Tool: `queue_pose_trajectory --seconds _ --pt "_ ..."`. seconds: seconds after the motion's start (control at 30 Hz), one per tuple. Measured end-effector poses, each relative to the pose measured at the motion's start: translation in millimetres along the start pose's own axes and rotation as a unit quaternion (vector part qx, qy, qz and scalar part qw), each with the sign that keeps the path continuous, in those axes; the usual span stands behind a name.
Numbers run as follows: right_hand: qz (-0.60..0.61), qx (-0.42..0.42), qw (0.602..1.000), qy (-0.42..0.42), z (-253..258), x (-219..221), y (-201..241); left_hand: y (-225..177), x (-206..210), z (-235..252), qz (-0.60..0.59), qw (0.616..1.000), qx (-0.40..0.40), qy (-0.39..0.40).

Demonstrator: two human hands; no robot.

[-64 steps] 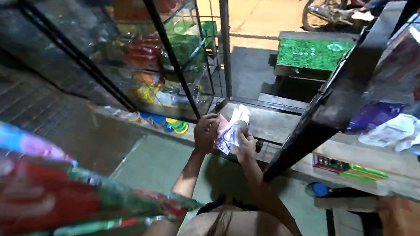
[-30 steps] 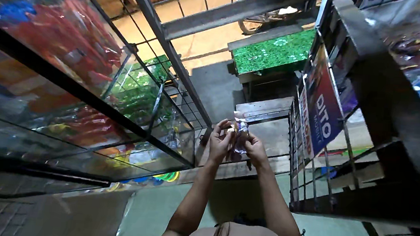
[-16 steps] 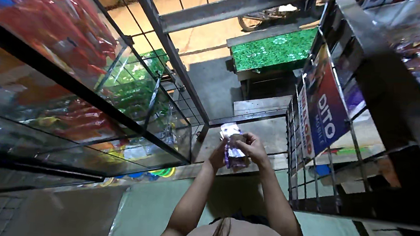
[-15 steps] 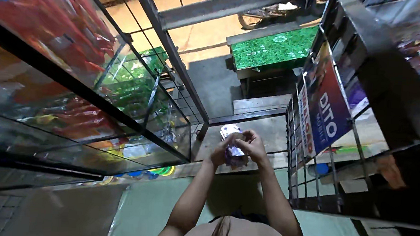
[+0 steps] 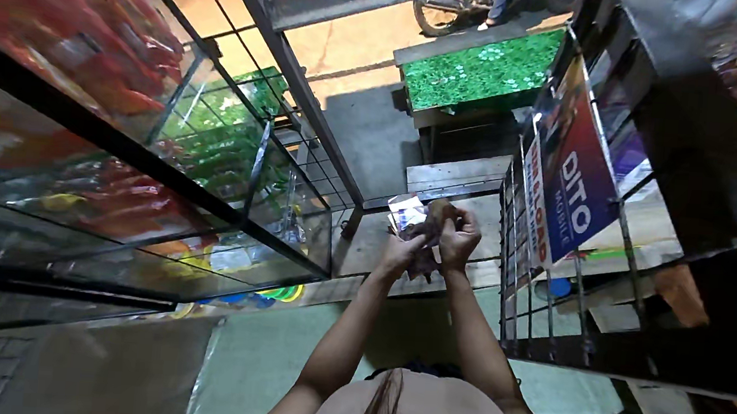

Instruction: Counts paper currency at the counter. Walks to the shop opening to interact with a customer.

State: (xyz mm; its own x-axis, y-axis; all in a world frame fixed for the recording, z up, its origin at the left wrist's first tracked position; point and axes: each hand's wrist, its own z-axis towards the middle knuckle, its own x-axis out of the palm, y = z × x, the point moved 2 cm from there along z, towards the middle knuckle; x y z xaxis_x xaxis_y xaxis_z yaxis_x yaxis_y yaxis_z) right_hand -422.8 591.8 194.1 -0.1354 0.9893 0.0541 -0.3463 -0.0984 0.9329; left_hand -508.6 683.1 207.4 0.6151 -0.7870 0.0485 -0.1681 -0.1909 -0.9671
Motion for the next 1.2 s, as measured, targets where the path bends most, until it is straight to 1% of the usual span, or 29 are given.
queue_pose_trajectory --seconds 0.07,0.1,0.17,0.2,0.27,0.3,0.33,0.37,0.4,0.47,0.53,0.63,0.73,0.8,0.87,0.97,1.03,1.07,1.1,1.13,1.2 --pt "0.036 0.013 0.998 -0.041 6 -8 11 0 -3 0 0.012 1.0 0.007 0.024" --pt "0.075 0.043 0.995 -0.057 12 -12 13 1 -6 2 0.004 0.999 0.009 0.032" --pt "0.17 0.13 0.974 -0.074 32 -16 7 4 -12 7 -0.02 1.0 -0.009 0.021" --pt "0.202 0.169 0.964 -0.035 39 -18 4 5 -14 9 -0.032 0.999 -0.016 0.008" --pt "0.227 0.226 0.941 0.105 37 -17 0 2 -18 9 -0.045 0.999 0.009 0.002" --pt "0.216 0.237 0.931 0.173 31 -13 -4 0 -19 9 -0.047 0.998 0.029 0.004" --pt "0.201 0.247 0.923 0.218 25 -8 -8 -1 -19 8 -0.042 0.998 0.041 -0.004" --pt "0.18 0.254 0.92 0.239 18 -3 -9 -1 -18 8 -0.036 0.998 0.044 -0.012" --pt "0.169 0.257 0.921 0.24 12 1 -8 0 -18 8 -0.029 0.998 0.043 -0.017" --pt "0.164 0.257 0.931 0.2 8 5 -5 -4 -20 9 -0.011 0.999 0.03 -0.016" --pt "0.184 0.248 0.937 0.163 13 7 -16 -6 -22 9 0.005 1.0 0.027 0.014" --pt "0.221 0.239 0.93 0.172 22 4 -28 -4 -24 9 -0.019 0.997 0.067 0.045" --pt "0.216 0.237 0.933 0.161 26 0 -30 -4 -25 9 -0.052 0.996 0.06 0.034" --pt "0.196 0.252 0.929 0.187 25 -3 -28 -4 -29 12 -0.034 0.997 0.066 0.024" --pt "0.201 0.262 0.921 0.208 21 -4 -24 -6 -33 12 0.007 0.997 0.076 0.0" --pt "0.213 0.269 0.911 0.229 17 -4 -21 -8 -30 11 0.021 0.996 0.081 -0.022" --pt "0.21 0.253 0.917 0.224 17 -4 -25 -6 -27 13 0.017 0.995 0.089 -0.029" --pt "0.202 0.235 0.927 0.211 17 -4 -28 -6 -26 14 0.012 0.995 0.092 -0.03" --pt "0.191 0.219 0.936 0.2 19 -4 -30 -7 -26 13 0.007 0.995 0.093 -0.022" --pt "0.183 0.208 0.942 0.19 21 -6 -33 -10 -25 12 -0.002 0.996 0.089 0.003" --pt "0.185 0.208 0.942 0.186 26 -8 -37 -16 -24 9 -0.027 0.995 0.076 0.058"
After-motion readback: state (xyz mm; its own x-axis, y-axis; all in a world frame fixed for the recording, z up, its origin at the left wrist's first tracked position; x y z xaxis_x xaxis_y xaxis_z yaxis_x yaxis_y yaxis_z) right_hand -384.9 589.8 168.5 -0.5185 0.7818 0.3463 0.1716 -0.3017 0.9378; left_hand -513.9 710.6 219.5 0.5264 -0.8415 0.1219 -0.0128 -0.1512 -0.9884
